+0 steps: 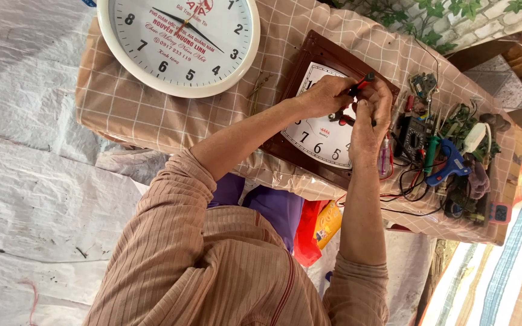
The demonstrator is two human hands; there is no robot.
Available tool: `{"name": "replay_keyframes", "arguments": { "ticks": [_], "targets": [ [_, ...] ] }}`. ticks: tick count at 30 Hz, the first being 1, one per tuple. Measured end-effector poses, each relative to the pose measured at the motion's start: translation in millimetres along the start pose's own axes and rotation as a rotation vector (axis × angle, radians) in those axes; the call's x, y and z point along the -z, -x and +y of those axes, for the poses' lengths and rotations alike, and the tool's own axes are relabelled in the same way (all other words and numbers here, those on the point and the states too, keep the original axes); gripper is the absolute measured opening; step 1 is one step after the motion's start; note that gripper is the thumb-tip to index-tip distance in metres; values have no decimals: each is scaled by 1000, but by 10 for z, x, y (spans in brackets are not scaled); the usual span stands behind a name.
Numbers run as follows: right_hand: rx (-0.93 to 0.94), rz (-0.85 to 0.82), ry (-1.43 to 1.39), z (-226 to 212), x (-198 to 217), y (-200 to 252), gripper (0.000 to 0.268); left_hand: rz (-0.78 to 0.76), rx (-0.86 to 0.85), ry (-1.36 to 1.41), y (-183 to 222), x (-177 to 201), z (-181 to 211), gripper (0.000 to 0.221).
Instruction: Calibrating the hands of a square wooden wall clock by manually adjusting their positions for accuracy.
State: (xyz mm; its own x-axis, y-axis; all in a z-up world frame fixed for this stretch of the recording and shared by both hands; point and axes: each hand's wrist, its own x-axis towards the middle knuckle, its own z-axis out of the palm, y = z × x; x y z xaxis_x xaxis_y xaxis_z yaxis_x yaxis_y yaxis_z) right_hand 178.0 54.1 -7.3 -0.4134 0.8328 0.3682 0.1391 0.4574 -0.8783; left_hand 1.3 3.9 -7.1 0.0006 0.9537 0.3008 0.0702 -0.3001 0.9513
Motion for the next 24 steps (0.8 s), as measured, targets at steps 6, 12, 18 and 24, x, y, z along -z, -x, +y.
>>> {"name": "replay_keyframes", "arguments": {
  "ticks": [6, 12, 18, 24],
  "targets": [
    [79, -59, 77, -426, -80, 90, 49, -12, -3, -8, -1, 3, 22, 15],
    [133, -189, 58, -581, -90, 45, 58, -54, -18, -65, -67, 2, -43, 14],
    [161, -207, 31, -537, -73, -11, 53, -90, -3, -113, -29, 81, 265, 13],
    [182, -205, 65, -502, -49, -51, 45, -112, 14, -114, -88, 45, 154, 9]
  ]
}}
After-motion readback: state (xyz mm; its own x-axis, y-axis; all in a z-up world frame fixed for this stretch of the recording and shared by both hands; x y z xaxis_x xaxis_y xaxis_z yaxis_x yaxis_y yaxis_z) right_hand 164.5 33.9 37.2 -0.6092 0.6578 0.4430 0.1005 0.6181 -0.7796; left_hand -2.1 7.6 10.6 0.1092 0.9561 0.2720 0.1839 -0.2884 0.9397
